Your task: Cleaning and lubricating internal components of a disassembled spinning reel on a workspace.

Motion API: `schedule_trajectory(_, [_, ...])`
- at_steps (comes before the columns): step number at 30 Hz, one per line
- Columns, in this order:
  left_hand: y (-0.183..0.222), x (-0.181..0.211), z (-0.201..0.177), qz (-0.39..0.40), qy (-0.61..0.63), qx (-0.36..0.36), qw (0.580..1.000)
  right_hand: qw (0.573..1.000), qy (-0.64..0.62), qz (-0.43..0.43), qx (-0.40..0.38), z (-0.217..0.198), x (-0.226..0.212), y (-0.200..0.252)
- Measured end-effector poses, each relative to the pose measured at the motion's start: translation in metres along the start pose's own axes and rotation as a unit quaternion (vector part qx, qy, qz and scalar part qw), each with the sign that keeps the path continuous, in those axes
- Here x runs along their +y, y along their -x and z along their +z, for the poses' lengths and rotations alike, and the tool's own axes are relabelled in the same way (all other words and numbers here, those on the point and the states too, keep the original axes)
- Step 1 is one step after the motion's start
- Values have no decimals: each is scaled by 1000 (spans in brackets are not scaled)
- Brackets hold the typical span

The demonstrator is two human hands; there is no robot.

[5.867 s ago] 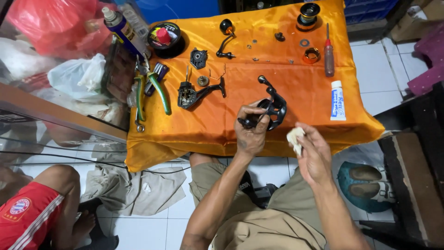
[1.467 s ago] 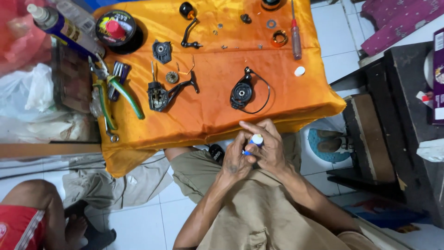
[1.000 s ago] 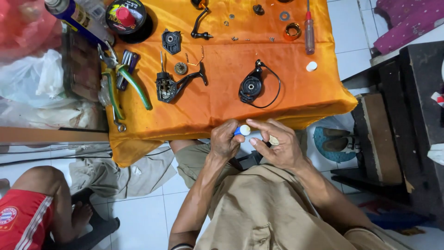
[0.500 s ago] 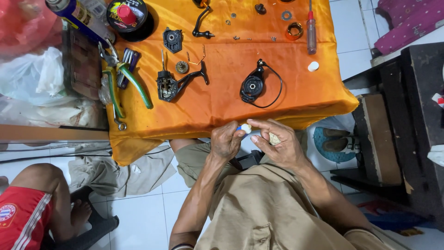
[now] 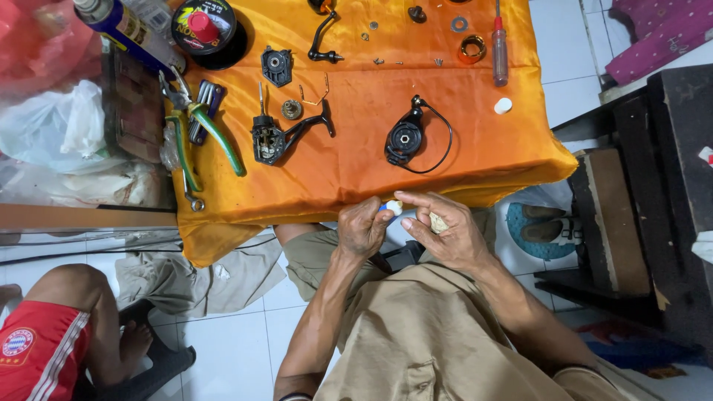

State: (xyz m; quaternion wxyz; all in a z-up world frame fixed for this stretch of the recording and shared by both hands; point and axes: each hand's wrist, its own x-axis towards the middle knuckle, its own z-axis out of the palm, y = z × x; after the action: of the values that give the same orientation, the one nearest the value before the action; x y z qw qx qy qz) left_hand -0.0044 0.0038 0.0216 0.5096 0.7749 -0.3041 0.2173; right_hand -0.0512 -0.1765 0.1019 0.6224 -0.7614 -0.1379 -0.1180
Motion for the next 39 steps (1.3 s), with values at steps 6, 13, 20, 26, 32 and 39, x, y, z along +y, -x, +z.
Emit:
schedule_trajectory(6, [0, -1, -1, 0, 2, 5, 1000, 1000, -12, 11, -5, -1, 4, 3])
schedule_trajectory(13, [-3, -2, -3, 0, -13, 5, 1000, 1000, -18, 14, -4, -2, -2, -1])
schedule_trajectory(20, [-11, -9, -13, -10, -69, 19, 997, 999, 13, -8, -37, -21, -16, -17])
schedule_trajectory(26, [-40, -14, -26, -43, -90, 7, 995, 950, 280, -88, -106, -71, 8, -60])
schedule_trajectory(32, [-64, -26, -20, -107, -35, 4, 994, 868, 437, -79, -223, -68, -1, -99])
schedule_trajectory(39, [-71, -15, -26, -175, -14, -43, 984, 795, 540, -83, -264, -61, 13, -106])
